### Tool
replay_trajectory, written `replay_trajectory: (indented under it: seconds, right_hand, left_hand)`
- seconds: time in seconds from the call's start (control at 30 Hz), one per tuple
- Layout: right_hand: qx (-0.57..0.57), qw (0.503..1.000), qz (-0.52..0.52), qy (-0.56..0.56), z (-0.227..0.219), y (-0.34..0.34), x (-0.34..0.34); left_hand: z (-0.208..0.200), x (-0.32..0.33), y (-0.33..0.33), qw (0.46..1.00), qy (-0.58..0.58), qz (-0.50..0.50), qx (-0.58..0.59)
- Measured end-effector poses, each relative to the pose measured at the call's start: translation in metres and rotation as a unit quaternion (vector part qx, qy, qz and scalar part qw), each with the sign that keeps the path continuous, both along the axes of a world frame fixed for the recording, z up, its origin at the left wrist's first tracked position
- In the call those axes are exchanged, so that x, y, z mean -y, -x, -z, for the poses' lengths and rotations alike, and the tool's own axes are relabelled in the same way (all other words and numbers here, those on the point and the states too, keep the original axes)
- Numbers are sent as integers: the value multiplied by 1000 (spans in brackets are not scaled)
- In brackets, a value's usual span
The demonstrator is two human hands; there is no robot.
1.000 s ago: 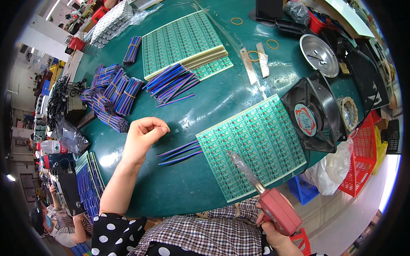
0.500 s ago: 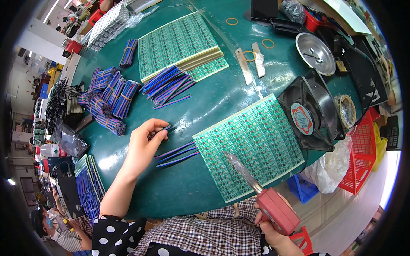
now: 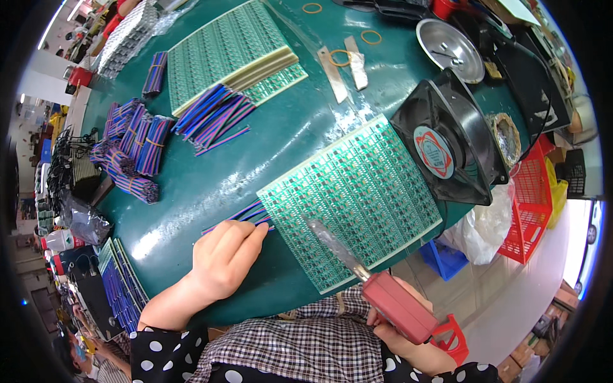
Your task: The person solders wires to a printed circuit board with a soldering iron, connecting electronic components on an assembly line.
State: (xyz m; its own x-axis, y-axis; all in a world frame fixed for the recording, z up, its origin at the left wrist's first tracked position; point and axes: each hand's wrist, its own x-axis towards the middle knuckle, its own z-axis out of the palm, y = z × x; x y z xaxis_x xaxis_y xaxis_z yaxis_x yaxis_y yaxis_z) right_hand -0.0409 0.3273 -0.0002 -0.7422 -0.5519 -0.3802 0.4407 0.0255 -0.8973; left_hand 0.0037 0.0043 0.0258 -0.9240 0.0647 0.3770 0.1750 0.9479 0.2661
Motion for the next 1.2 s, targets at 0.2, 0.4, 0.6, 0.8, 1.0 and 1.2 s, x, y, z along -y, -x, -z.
replay_trajectory:
  seconds: [0.2,0.4,0.6,0.8,1.0,1.2]
  right_hand:
    - [-67,997,-43,7,2,4,5]
    - [-134,984,-115,-20,8,14,12]
    - [-142,981,-129,-28,13,15,17]
    - [-115,982,-145,-22,11,18,20]
    - [-101,987,-126,-25,6,21,26]
    - [-204,965,-144,-80,10,19,24]
  left_hand:
    - [20,-2,0,991,123,34,-30]
    - [26,-4,0,986,161,19,-45]
    - [28,-4,-1,984,168,20,-56]
    - [28,-5,0,983,171,14,-61]
    - [27,-4,0,977,204,28,-51]
    - [29,-7,1,983,174,13,-62]
